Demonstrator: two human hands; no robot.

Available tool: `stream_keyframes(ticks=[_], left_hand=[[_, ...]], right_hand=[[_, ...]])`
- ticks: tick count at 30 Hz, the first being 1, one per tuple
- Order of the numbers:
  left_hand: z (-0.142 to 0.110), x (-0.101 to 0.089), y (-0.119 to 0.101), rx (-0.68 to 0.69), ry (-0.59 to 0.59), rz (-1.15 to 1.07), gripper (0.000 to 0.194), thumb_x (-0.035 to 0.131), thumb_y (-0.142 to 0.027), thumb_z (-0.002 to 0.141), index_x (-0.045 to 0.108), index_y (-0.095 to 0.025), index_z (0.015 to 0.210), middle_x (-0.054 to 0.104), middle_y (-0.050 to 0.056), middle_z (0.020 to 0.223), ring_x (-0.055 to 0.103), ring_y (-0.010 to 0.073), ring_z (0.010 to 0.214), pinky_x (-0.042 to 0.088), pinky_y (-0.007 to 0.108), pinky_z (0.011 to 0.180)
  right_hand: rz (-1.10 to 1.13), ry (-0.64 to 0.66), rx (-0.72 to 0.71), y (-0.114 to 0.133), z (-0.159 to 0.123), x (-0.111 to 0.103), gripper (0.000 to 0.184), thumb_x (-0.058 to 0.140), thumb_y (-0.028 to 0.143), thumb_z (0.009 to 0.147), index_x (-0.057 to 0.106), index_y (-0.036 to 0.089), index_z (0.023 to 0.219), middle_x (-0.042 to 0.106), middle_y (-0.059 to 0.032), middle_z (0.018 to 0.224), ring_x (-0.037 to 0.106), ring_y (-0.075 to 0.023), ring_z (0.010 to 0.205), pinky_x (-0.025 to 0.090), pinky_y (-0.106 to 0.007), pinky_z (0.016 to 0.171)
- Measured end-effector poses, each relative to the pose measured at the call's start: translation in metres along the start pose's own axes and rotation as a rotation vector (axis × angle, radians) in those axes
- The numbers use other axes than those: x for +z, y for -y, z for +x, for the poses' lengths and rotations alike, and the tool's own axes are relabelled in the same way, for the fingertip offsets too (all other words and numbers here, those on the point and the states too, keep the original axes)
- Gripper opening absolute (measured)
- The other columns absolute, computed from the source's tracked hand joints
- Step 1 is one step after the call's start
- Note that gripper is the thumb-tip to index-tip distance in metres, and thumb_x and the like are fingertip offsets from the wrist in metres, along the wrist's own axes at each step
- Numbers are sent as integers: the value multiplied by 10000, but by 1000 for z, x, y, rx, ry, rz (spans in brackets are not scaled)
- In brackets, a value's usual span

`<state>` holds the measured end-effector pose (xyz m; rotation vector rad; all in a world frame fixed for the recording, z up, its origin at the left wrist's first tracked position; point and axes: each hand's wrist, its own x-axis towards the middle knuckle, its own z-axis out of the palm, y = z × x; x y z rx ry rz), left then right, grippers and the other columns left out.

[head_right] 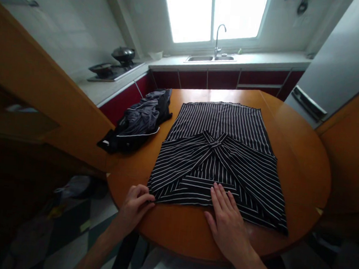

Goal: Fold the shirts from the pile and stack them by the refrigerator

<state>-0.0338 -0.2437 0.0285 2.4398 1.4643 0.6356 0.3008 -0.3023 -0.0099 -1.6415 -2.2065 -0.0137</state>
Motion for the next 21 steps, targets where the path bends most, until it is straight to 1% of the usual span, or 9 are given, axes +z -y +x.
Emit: stream_keyframes(ticks=[4, 8, 11, 14, 16, 18, 21], left_hand=[[1, 2, 3, -72, -70, 35, 165, 588, -307, 952, 675, -233, 832, 572, 52, 939, 534, 240, 919, 513, 395, 806], [1, 7, 3, -132, -142, 64, 221, 595, -358, 944, 666, -229, 779, 558, 59, 907, 532, 250, 902, 514, 407, 791], [1, 12, 2, -158, -173, 87, 224, 603, -334, 928, 632, -222, 737, 546, 59, 902, 527, 250, 896, 500, 413, 791], [0, 16, 1, -193, -213, 107, 217, 617, -294, 894, 548, -222, 701, 530, 51, 884, 518, 245, 866, 485, 414, 776], [-1, 17, 1, -215, -248, 100, 212, 603, -285, 894, 497, -229, 719, 521, 38, 861, 514, 237, 838, 478, 409, 764], [-2, 17, 1, -243, -296, 53, 178, 556, -285, 927, 479, -234, 776, 517, 27, 849, 519, 225, 818, 481, 393, 750], [-3, 11, 0, -280, -396, -57, 71, 474, -269, 982, 527, -224, 963, 554, 44, 947, 565, 218, 883, 514, 384, 779]], right_hand=[[9, -2, 4, 0, 0, 1, 683, 439, 320, 1010, 164, 176, 1619, 315, -96, 1630, 299, -264, 1499, 290, -496, 1217], [13, -2, 12, 0, 0, 0, 676, 430, 316, 1010, 170, 174, 1618, 317, -96, 1628, 302, -265, 1498, 297, -494, 1214], [-2, 5, 13, 1, 1, -1, 683, 436, 308, 1007, 162, 176, 1619, 319, -95, 1628, 301, -260, 1498, 298, -491, 1214], [-3, 7, 8, 0, 1, 0, 686, 441, 307, 1006, 162, 177, 1619, 319, -95, 1628, 303, -259, 1497, 298, -491, 1215], [1, 1, 7, 0, 0, 0, 683, 442, 311, 1006, 170, 177, 1618, 314, -96, 1630, 304, -263, 1497, 297, -494, 1215], [0, -1, 8, -1, 0, 1, 680, 441, 308, 1005, 175, 177, 1617, 310, -94, 1632, 304, -264, 1497, 295, -496, 1216], [-9, 1, 6, -1, 0, 1, 687, 444, 304, 1003, 165, 173, 1618, 314, -92, 1630, 300, -264, 1499, 299, -496, 1215]])
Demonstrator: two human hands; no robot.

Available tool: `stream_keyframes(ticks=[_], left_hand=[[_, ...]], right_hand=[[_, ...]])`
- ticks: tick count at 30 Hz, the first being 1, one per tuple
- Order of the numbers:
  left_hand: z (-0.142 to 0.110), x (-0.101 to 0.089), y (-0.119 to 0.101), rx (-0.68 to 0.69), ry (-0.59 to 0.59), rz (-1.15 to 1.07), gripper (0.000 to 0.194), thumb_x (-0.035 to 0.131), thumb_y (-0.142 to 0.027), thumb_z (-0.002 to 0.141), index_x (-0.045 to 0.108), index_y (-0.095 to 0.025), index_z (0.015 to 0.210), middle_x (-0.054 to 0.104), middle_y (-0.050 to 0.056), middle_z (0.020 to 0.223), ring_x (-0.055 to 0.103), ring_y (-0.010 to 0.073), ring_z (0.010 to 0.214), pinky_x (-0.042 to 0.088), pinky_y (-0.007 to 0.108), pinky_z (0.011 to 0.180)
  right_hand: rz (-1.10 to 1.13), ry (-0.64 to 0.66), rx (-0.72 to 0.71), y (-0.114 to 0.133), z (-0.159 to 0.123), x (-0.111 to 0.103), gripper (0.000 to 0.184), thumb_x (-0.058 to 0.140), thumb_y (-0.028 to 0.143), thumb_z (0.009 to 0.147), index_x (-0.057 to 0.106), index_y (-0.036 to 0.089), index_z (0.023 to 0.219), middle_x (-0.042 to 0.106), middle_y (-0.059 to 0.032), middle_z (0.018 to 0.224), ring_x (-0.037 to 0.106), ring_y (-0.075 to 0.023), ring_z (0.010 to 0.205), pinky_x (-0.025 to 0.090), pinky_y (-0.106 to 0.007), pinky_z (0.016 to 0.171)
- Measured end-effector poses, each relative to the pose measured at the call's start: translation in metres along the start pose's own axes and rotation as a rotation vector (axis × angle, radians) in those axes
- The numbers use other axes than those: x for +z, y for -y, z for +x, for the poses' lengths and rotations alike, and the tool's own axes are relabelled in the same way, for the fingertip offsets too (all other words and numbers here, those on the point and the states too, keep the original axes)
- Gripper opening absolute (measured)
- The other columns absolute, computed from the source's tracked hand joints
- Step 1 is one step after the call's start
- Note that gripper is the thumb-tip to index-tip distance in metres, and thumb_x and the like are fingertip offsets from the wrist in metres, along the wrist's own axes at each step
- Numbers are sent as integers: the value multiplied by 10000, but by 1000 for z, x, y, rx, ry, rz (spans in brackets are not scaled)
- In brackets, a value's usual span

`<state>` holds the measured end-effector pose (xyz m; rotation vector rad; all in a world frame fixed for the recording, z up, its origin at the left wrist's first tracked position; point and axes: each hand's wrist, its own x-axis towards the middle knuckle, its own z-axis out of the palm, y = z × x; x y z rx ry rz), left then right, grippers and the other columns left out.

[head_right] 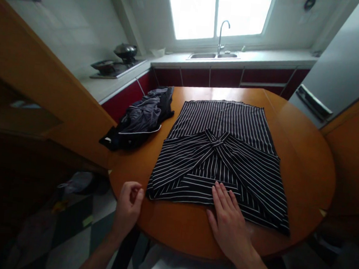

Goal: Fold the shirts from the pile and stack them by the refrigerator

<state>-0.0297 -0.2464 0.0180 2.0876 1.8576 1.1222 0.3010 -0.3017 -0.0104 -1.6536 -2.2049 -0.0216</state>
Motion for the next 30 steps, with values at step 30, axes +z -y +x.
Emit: stream_keyframes(ticks=[30], left_hand=[[32, 42, -58, 699, 417, -105, 461, 419, -115, 1001, 515, -273, 1423, 569, 69, 1453, 482, 250, 1396, 424, 528, 1158]], right_hand=[[167, 52, 79, 8, 15, -28, 701, 521, 356, 977, 268, 110, 1583, 292, -139, 1631, 220, -253, 1526, 266, -492, 1237]])
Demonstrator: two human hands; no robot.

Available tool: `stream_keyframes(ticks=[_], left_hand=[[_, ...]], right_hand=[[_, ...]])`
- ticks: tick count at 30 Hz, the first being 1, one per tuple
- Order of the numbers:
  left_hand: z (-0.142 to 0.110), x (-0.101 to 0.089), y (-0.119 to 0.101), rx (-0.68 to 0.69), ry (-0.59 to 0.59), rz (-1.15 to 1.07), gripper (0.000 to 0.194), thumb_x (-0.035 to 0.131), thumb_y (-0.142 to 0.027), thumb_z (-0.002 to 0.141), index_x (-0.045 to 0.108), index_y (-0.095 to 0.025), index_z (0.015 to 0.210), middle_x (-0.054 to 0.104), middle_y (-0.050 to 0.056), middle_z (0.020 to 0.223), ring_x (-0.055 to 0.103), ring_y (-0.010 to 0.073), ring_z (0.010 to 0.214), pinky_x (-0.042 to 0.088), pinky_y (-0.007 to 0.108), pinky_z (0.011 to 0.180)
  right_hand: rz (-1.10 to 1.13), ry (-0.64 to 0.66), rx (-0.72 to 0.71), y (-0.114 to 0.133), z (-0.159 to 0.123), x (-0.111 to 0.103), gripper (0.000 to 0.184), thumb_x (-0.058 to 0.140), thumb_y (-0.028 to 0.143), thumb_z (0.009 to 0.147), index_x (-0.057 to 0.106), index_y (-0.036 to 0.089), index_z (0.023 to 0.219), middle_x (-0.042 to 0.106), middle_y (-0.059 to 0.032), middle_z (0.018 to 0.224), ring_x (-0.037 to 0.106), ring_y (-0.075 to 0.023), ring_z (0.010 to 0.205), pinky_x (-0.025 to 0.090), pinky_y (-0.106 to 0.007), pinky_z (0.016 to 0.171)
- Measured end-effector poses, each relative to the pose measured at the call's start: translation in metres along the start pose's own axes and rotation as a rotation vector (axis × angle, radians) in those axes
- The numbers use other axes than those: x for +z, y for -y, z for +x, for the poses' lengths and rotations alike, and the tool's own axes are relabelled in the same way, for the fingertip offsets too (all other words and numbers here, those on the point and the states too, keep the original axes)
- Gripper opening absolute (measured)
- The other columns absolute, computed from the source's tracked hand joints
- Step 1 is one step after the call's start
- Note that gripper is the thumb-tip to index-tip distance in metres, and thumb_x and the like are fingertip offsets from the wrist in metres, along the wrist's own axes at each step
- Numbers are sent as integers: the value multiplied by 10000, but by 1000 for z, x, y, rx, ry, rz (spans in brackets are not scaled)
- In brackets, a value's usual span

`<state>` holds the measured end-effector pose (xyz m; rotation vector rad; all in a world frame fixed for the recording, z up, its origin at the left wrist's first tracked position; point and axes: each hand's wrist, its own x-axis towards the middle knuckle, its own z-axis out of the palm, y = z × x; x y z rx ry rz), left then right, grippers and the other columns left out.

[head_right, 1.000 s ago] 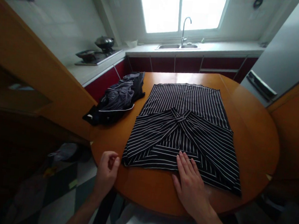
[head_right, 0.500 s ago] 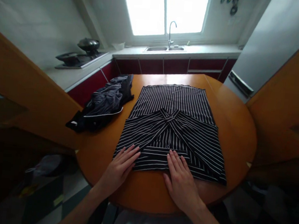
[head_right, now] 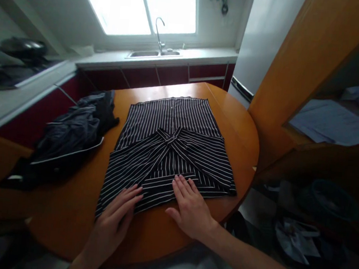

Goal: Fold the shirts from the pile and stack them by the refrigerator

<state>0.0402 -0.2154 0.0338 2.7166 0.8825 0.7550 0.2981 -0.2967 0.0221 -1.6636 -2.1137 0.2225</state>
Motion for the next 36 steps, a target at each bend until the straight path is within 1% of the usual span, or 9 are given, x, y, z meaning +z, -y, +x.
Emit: stream_keyframes(ticks=[5, 7, 10, 16, 21, 25, 29, 33, 36], left_hand=[[26, 31, -39, 37, 170, 64, 507, 455, -220, 1020, 389, -217, 1523, 408, 100, 1583, 329, 275, 1487, 376, 538, 1182], [29, 41, -43, 38, 245, 108, 568, 491, -299, 1014, 337, -201, 1552, 316, 108, 1628, 262, 287, 1511, 354, 542, 1190], [27, 46, -43, 21, 303, 136, 630, 510, -340, 1003, 286, -203, 1576, 243, 101, 1654, 203, 280, 1529, 319, 529, 1207], [24, 43, -44, -15, 304, 110, 634, 502, -309, 1001, 265, -225, 1583, 234, 84, 1659, 200, 257, 1531, 298, 508, 1222], [24, 45, -41, -27, 274, 74, 667, 518, -263, 986, 237, -227, 1590, 262, 91, 1649, 223, 250, 1524, 339, 515, 1205], [21, 30, -37, 35, 283, 19, 668, 514, -148, 967, 265, -238, 1581, 331, 78, 1625, 290, 233, 1504, 376, 493, 1194], [8, -3, -20, 117, 292, -5, 637, 510, -104, 965, 330, -247, 1559, 397, 62, 1593, 312, 227, 1497, 388, 478, 1189], [-17, -37, 13, 137, 285, 82, 611, 542, -112, 952, 413, -295, 1520, 412, 36, 1585, 318, 257, 1494, 404, 508, 1169], [-36, -53, 33, 76, 294, 192, 694, 513, -64, 914, 368, -305, 1549, 368, 33, 1609, 292, 279, 1503, 397, 522, 1165]], right_hand=[[-36, -21, -23, -7, 3, 1, 716, 487, 447, 1001, 263, 94, 1582, 232, -145, 1648, 152, -265, 1540, 239, -507, 1244], [-78, -11, 0, -12, 1, 4, 710, 515, 422, 990, 282, 99, 1577, 229, -144, 1648, 163, -272, 1538, 242, -512, 1241], [-109, -8, 17, -19, -4, 10, 713, 537, 376, 976, 274, 112, 1584, 241, -138, 1645, 191, -274, 1532, 239, -516, 1241], [-132, -25, 13, -23, -8, 14, 658, 502, 297, 975, 302, 111, 1574, 251, -120, 1645, 209, -262, 1528, 227, -489, 1248], [-142, -51, -2, -26, -8, 16, 644, 516, 234, 946, 344, 115, 1555, 313, -122, 1625, 265, -257, 1512, 284, -480, 1232], [-135, -53, -14, -30, -11, 7, 641, 520, 173, 922, 369, 132, 1544, 366, -120, 1602, 311, -254, 1494, 336, -470, 1209], [-111, -26, -89, -41, -22, -21, 669, 506, 174, 936, 308, 176, 1575, 329, -81, 1626, 286, -237, 1504, 313, -465, 1223], [-145, -37, -93, -76, -43, -54, 720, 554, 237, 938, 260, 231, 1595, 320, -71, 1631, 267, -263, 1510, 247, -516, 1237], [-189, -29, -80, -109, -59, -67, 740, 597, 287, 924, 275, 262, 1590, 320, -67, 1633, 260, -284, 1511, 240, -542, 1229]])
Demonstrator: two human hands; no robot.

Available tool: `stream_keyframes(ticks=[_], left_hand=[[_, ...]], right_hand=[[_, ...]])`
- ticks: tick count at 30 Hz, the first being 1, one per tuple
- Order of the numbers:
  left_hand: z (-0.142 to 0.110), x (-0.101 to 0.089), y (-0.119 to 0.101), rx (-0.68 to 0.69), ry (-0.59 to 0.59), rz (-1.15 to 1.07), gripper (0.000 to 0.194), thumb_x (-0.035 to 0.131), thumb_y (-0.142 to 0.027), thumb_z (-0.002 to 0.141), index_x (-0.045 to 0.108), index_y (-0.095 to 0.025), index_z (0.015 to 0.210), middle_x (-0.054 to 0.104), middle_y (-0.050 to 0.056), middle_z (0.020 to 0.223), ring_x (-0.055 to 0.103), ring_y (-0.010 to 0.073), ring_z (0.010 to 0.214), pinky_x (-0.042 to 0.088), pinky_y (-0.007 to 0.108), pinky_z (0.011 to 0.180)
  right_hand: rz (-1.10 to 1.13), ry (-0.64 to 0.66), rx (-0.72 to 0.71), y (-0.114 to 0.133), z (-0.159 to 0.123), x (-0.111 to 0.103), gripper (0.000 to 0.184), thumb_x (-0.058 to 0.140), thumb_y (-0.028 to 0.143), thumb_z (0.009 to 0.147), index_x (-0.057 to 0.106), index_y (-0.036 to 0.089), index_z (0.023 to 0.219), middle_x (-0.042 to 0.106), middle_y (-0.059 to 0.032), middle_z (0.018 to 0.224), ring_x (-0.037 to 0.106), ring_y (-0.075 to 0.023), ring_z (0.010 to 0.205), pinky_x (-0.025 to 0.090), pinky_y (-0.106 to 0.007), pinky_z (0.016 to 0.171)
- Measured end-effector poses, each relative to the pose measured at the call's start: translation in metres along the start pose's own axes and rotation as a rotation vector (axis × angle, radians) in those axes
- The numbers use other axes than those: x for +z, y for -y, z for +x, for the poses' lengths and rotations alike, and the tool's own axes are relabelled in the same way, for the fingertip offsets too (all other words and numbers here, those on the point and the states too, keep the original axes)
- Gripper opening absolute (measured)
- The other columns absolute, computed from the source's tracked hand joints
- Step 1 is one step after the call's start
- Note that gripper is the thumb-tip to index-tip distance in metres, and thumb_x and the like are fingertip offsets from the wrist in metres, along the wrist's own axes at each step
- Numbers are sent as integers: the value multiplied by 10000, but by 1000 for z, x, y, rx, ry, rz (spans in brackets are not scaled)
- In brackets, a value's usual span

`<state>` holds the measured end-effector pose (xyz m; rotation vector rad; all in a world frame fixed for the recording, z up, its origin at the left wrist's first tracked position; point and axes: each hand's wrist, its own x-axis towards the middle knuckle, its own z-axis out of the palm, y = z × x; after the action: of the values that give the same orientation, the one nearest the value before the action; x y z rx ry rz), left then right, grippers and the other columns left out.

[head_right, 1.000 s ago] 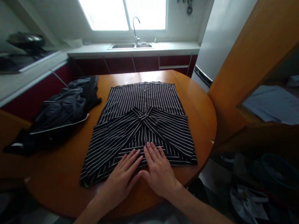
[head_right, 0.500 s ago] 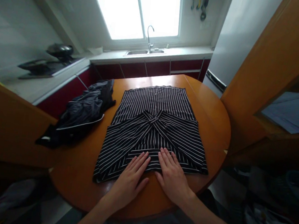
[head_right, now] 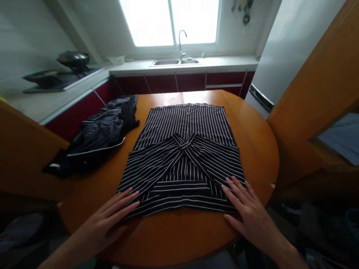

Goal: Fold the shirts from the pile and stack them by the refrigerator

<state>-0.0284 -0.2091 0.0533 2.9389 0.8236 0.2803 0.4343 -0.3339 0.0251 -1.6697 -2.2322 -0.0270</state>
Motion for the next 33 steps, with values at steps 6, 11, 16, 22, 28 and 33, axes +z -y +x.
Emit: stream_keyframes(ticks=[6, 11, 16, 22, 28, 33], left_hand=[[-14, 2, 8, -77, 31, 74, 799, 381, 38, 863, 321, -329, 1569, 307, 12, 1638, 290, 261, 1504, 385, 484, 1171], [-9, 5, 13, -8, -6, 21, 748, 397, 17, 884, 375, -328, 1547, 464, 13, 1552, 482, 218, 1393, 456, 423, 1130], [-8, 7, 19, 5, -56, 30, 671, 386, -9, 936, 410, -320, 1529, 472, 21, 1546, 463, 226, 1408, 453, 428, 1135], [-11, 8, 36, 83, -113, 8, 545, 423, -87, 1000, 472, -327, 1487, 517, 22, 1511, 439, 229, 1425, 424, 460, 1161], [-10, 9, 46, 157, -119, -48, 461, 453, -135, 1024, 530, -322, 1439, 551, 44, 1480, 497, 218, 1382, 465, 439, 1130], [-6, 4, 46, 238, -71, -95, 464, 453, -141, 1032, 532, -383, 1420, 439, 26, 1570, 444, 224, 1423, 464, 452, 1125]], right_hand=[[-11, 10, 5, -34, -22, 12, 703, 576, 314, 945, 288, 271, 1585, 353, -77, 1618, 344, -276, 1478, 348, -512, 1187], [-6, -5, -76, -36, -22, 16, 650, 553, 257, 950, 344, 270, 1565, 430, -77, 1575, 429, -258, 1430, 422, -454, 1146], [-28, -49, -127, -35, -20, 10, 695, 433, 69, 920, 335, 301, 1568, 478, -46, 1545, 446, -213, 1418, 355, -460, 1187], [-26, -93, -203, -39, -19, 9, 633, 392, 56, 956, 390, 297, 1542, 492, -57, 1532, 450, -203, 1415, 331, -472, 1201], [26, -108, -326, -42, -11, 15, 586, 444, 52, 962, 480, 321, 1481, 473, -75, 1544, 476, -226, 1396, 353, -516, 1183], [100, -160, -357, -35, -3, 10, 657, 437, 3, 941, 451, 363, 1490, 335, -71, 1623, 442, -238, 1421, 403, -527, 1149]])
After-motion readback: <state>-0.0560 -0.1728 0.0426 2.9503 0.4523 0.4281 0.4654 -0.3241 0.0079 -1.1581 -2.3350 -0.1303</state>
